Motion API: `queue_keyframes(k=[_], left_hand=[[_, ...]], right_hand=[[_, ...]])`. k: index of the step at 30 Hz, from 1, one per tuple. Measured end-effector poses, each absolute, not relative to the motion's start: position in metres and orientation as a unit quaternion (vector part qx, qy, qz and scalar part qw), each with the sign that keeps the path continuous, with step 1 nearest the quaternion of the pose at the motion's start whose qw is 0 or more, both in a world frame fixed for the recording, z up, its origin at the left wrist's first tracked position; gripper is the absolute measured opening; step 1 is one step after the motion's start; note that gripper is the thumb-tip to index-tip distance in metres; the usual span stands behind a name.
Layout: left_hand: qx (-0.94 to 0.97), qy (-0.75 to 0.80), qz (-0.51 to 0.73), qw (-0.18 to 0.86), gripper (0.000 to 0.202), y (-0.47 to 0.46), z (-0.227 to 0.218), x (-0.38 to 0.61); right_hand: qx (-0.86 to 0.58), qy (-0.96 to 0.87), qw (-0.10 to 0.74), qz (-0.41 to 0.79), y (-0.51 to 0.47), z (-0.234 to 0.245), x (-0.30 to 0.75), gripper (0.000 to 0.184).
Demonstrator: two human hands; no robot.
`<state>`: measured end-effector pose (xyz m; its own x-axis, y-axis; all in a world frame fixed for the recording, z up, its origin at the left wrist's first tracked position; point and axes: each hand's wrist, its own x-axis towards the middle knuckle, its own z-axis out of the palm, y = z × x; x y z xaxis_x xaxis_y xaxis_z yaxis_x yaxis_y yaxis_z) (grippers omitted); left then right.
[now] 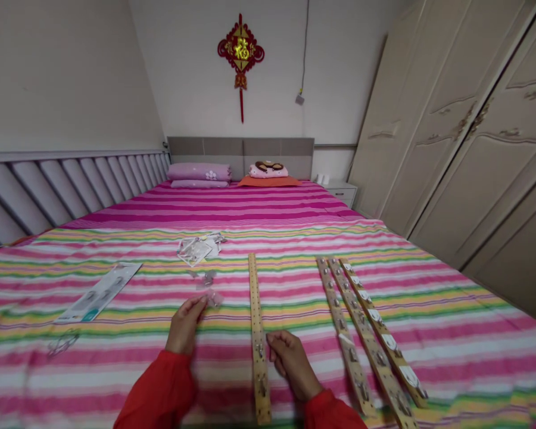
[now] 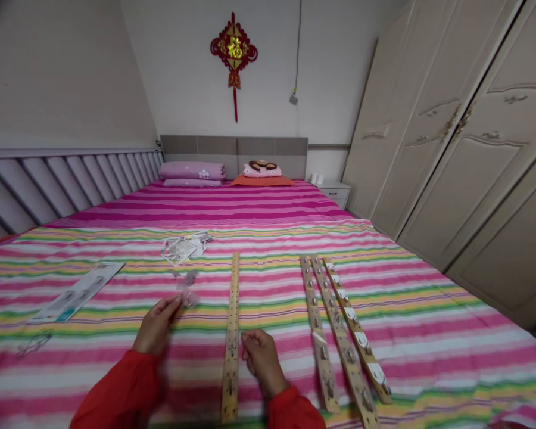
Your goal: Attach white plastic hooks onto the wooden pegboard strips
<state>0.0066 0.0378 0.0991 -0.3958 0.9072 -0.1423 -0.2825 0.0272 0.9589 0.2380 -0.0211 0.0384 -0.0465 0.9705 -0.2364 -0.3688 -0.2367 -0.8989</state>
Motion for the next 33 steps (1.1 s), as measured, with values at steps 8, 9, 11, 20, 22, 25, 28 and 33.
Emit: queue_keyframes(k=[8,9,11,20,22,25,28,33], left_hand=[[0.044,0.41,0.612,0.675,0.017,-0.011,0.115,0.058],[0.001,0.386,0.61,0.692,0.02,-0.014,0.116,0.065],[-0.053,0.346,0.6,0.719,0.025,-0.02,0.116,0.078],[-0.023,0.343,0.573,0.744,0.024,-0.036,0.111,0.115],[0.02,0.351,0.574,0.74,0.019,-0.04,0.109,0.118],[0.108,0.362,0.569,0.73,0.012,-0.043,0.104,0.117],[0.191,0.405,0.567,0.691,0.024,-0.038,0.102,0.108],[0.34,0.469,0.546,0.605,0.035,-0.009,0.11,0.092]], right_hand=[[-0.435,-0.316,0.557,0.633,-0.027,0.05,0.239,0.035],[-0.435,-0.319,0.563,0.626,-0.029,0.053,0.239,0.035],[-0.431,-0.327,0.576,0.613,-0.032,0.061,0.236,0.034],[-0.418,-0.377,0.583,0.587,-0.037,0.098,0.224,0.031],[-0.416,-0.374,0.591,0.582,-0.037,0.102,0.222,0.029],[-0.415,-0.374,0.597,0.576,-0.035,0.105,0.222,0.027],[-0.405,-0.39,0.602,0.566,-0.028,0.108,0.227,0.024],[-0.41,-0.422,0.578,0.566,-0.005,0.104,0.235,0.025]])
